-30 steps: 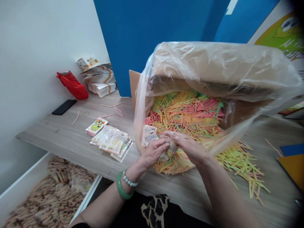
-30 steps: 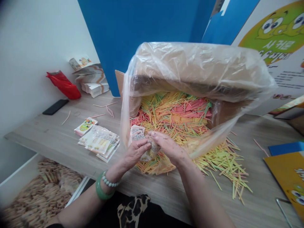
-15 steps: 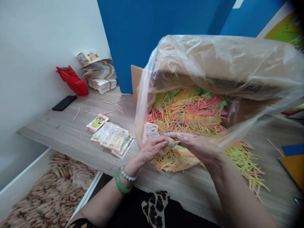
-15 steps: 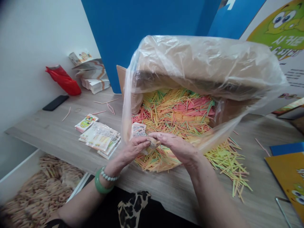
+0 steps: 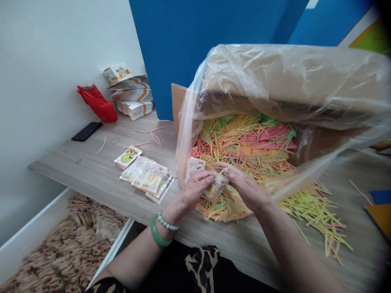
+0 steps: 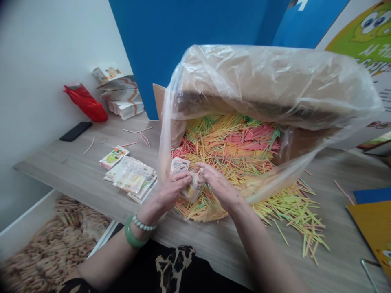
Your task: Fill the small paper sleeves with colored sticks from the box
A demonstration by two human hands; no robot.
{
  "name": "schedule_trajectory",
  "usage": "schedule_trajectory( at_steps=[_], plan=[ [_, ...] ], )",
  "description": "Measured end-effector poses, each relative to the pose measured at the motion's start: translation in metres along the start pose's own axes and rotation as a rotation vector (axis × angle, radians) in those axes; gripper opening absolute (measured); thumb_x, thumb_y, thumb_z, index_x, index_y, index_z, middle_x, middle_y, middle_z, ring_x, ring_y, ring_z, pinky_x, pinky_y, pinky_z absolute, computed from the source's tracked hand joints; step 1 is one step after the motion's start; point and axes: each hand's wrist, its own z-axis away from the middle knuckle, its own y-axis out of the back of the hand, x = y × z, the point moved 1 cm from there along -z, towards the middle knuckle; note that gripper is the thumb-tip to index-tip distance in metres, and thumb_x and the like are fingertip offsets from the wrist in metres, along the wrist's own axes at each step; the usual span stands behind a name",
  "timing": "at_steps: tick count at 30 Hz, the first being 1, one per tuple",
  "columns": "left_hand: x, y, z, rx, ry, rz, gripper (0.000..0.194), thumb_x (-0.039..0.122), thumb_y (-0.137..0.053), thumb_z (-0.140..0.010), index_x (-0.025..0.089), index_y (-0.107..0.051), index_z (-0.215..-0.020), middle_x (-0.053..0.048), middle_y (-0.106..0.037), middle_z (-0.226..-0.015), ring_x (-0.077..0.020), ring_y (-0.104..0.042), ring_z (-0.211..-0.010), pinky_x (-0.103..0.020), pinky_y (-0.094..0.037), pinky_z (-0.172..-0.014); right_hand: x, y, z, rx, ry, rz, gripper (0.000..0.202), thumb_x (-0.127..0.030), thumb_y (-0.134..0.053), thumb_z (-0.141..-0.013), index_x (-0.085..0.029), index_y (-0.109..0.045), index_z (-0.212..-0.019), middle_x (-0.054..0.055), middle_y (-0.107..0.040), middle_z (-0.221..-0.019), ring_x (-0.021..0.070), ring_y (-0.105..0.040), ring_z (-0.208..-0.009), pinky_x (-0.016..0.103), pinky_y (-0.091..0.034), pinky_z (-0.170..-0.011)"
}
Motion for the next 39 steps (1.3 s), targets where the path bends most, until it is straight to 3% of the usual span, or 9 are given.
schedule_trajectory(
  at_steps=[3, 7, 13, 16, 20, 24, 28, 33, 39],
  plan=[
    [0.001, -0.004, 0.002, -0.021, -0.022, -0.059, 0.043, 0.056, -0.08, -0.074, 0.014, -0.07, -0.079, 0.001, -0.057, -0.072, -0.0118, -0.046, -0.068, -0.026, -0.037, -0.066, 0.003, -0.006, -0.004, 0.058, 0.019, -0.02, 0.034, -0.052, -0.072, -0.078, -0.023, -0.078, -0.093, 0.006, -0.079, -0.101, 0.0259, -0.07, -0.101, 0.047, -0.053, -0.099],
    [0.002, -0.008, 0.004, -0.04, -0.078, -0.121, 0.042, 0.056, -0.075, -0.078, 0.015, -0.068, -0.074, 0.001, -0.053, -0.069, -0.0121, -0.042, -0.068, -0.027, -0.034, -0.066, 0.001, -0.013, -0.003, 0.137, 0.091, -0.058, 0.017, -0.039, -0.07, -0.076, -0.023, -0.073, -0.072, 0.005, -0.078, -0.103, 0.0261, -0.07, -0.104, 0.045, -0.053, -0.097],
    [-0.004, -0.001, 0.0, 0.132, -0.113, 0.083, 0.041, 0.052, -0.081, -0.073, 0.014, -0.069, -0.082, -0.001, -0.059, -0.078, -0.0125, -0.047, -0.071, -0.026, -0.038, -0.067, 0.003, -0.018, 0.012, 0.064, 0.283, 0.268, 0.033, -0.042, -0.066, -0.087, -0.029, -0.076, -0.116, 0.006, -0.067, -0.14, 0.0285, -0.057, -0.135, 0.051, -0.037, -0.119],
    [-0.005, 0.003, -0.001, 0.15, -0.101, 0.12, 0.039, 0.051, -0.08, -0.075, 0.015, -0.07, -0.083, -0.001, -0.06, -0.078, -0.0128, -0.048, -0.07, -0.026, -0.039, -0.066, 0.013, -0.019, 0.012, 0.129, 0.227, 0.272, 0.049, -0.043, -0.065, -0.087, -0.03, -0.065, -0.135, 0.006, -0.065, -0.141, 0.028, -0.06, -0.129, 0.05, -0.043, -0.113],
    [0.002, 0.0, 0.004, 0.097, -0.2, 0.034, 0.037, 0.05, -0.078, -0.078, 0.014, -0.074, -0.081, -0.005, -0.065, -0.085, -0.0164, -0.055, -0.082, -0.028, -0.045, -0.077, 0.025, -0.02, 0.007, 0.076, 0.085, 0.094, 0.03, -0.043, -0.072, -0.076, -0.023, -0.077, -0.098, 0.005, -0.078, -0.1, 0.0268, -0.069, -0.098, 0.046, -0.053, -0.094],
    [0.008, -0.004, 0.012, 0.015, -0.218, -0.04, 0.039, 0.05, -0.079, -0.077, 0.015, -0.08, -0.094, -0.008, -0.073, -0.098, -0.0207, -0.063, -0.094, -0.033, -0.05, -0.089, 0.027, -0.018, 0.008, 0.105, 0.035, -0.06, 0.021, -0.043, -0.079, -0.07, -0.023, -0.073, -0.07, 0.002, -0.074, -0.08, 0.0231, -0.066, -0.082, 0.039, -0.053, -0.083],
    [0.013, 0.0, 0.018, 0.006, -0.237, -0.132, 0.036, 0.046, -0.076, -0.081, 0.014, -0.081, -0.096, -0.012, -0.076, -0.103, -0.0248, -0.066, -0.101, -0.04, -0.051, -0.099, 0.028, -0.019, 0.011, 0.059, 0.013, -0.062, 0.024, -0.045, -0.085, -0.064, -0.024, -0.072, -0.064, 0.002, -0.073, -0.076, 0.022, -0.064, -0.077, 0.036, -0.052, -0.076],
    [0.028, 0.009, 0.034, 0.012, -0.387, -0.348, 0.027, 0.037, -0.068, -0.089, 0.017, -0.083, -0.1, -0.012, -0.073, -0.111, -0.025, -0.061, -0.115, -0.04, -0.043, -0.111, 0.017, -0.039, 0.01, -0.1, 0.051, -0.041, 0.031, -0.042, -0.084, -0.068, -0.027, -0.078, -0.095, 0.003, -0.077, -0.098, 0.0239, -0.067, -0.092, 0.038, -0.054, -0.085],
    [0.036, 0.03, 0.05, 0.084, -0.265, -0.294, 0.013, 0.03, -0.075, -0.084, 0.019, -0.082, -0.084, -0.009, -0.07, -0.109, -0.0261, -0.054, -0.128, -0.041, -0.041, -0.113, 0.016, -0.062, 0.01, -0.21, 0.033, 0.086, 0.029, -0.048, -0.076, -0.075, -0.021, -0.077, -0.085, 0.002, -0.074, -0.084, 0.0212, -0.064, -0.08, 0.035, -0.052, -0.076]
  ],
)
